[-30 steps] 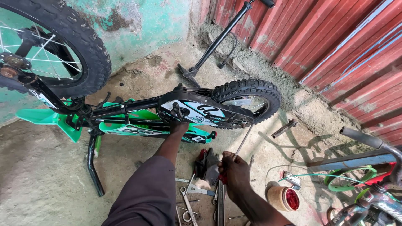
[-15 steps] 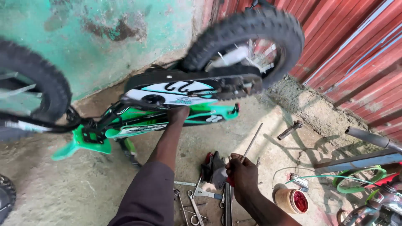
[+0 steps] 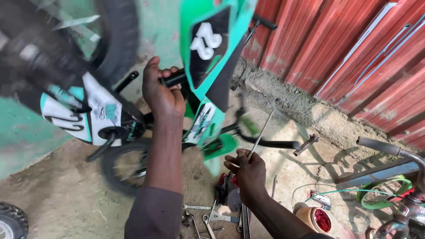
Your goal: The person works on a green and black bicycle lying upside down, using a screwdriver to tighten bolts on the rear wheel axle and chain guard. They then flip the bicycle upright and continue adjusting the rear wheel area with the screwdriver.
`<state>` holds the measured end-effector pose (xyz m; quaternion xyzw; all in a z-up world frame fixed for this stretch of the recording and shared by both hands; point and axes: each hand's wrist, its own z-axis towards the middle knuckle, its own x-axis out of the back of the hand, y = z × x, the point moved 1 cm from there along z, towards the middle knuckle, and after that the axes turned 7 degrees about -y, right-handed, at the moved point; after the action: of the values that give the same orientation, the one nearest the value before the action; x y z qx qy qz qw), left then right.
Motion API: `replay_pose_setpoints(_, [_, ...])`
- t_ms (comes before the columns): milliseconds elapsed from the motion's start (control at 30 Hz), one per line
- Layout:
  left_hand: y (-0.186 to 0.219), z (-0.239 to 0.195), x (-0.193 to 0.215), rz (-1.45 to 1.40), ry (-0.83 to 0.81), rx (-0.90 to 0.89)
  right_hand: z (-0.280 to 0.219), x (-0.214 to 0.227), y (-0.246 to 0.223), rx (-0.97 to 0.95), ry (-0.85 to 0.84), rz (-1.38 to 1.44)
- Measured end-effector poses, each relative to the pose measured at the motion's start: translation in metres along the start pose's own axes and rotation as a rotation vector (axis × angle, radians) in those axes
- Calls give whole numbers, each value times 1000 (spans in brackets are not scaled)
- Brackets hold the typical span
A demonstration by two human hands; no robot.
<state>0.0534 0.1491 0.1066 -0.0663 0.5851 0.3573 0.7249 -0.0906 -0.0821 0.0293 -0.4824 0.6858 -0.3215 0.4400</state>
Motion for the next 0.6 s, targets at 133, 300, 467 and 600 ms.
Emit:
replay_pose_setpoints(133, [-1,11,41,-395,215,12,11,-7,-6,71,109,-43])
replay_pose_setpoints(300, [-27,14,93,-446,377,38,50,-28,-25,243,71,70])
replay_pose_setpoints(467, [-60,9,141,-469,447,132,56,-22,-19,503,199,0])
replay_pose_setpoints(600, [-86,-11,184,-481,519,206,92,24,12,535,251,-132])
